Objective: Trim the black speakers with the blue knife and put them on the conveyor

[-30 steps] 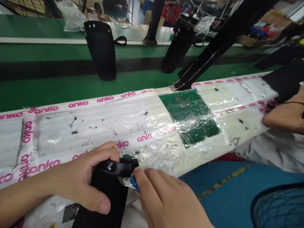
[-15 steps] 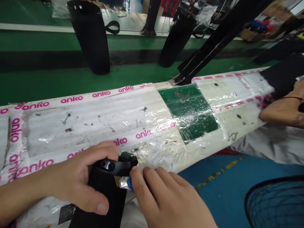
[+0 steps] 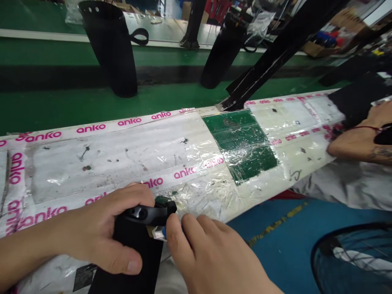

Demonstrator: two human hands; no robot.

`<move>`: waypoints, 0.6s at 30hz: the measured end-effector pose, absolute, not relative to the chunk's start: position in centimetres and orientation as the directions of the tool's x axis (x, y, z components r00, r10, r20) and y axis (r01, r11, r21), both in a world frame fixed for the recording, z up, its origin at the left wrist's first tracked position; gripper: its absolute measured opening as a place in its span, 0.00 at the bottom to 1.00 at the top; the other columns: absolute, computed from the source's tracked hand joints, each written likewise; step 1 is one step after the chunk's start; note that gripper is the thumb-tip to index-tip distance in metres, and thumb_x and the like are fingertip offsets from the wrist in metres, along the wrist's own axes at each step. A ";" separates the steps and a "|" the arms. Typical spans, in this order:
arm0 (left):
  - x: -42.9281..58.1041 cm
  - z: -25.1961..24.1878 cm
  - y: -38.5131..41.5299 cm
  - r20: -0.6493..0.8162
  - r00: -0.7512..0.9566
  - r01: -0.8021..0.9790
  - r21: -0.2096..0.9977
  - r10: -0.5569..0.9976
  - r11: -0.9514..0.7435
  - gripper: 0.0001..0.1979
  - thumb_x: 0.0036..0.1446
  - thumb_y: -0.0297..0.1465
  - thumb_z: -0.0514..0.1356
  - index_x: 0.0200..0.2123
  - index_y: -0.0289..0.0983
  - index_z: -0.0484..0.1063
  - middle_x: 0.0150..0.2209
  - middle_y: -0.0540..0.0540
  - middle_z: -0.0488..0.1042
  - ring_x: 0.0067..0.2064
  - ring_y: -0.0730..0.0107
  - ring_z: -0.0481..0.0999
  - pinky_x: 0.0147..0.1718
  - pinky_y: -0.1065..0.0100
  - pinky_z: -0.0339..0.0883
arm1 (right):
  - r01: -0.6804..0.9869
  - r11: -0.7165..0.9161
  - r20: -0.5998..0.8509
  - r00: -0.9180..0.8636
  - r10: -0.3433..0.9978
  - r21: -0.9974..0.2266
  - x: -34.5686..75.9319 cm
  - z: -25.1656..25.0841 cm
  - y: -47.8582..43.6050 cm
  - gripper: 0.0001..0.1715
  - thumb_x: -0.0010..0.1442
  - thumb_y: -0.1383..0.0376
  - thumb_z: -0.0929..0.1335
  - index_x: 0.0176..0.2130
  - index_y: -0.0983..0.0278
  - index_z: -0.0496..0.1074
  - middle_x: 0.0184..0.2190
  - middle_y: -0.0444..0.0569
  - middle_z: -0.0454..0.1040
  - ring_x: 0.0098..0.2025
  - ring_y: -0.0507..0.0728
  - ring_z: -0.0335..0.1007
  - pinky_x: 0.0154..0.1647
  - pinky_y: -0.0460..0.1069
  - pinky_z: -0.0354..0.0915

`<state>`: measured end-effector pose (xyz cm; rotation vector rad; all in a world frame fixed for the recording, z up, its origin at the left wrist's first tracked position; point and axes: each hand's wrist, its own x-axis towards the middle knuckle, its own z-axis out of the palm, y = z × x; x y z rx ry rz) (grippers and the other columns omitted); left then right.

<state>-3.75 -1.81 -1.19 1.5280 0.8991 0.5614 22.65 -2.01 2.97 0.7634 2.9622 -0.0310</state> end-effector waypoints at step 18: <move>-3.0 -1.0 -1.9 -0.190 0.557 0.264 0.964 0.808 0.045 0.17 0.53 0.43 0.70 0.35 0.40 0.70 0.33 0.52 0.68 0.33 0.68 0.70 0.29 0.70 0.64 | 0.475 0.880 -0.322 -0.833 0.450 0.001 21.7 6.8 0.7 0.20 0.45 0.71 0.69 0.39 0.57 0.63 0.24 0.39 0.69 0.17 0.55 0.63 0.18 0.53 0.39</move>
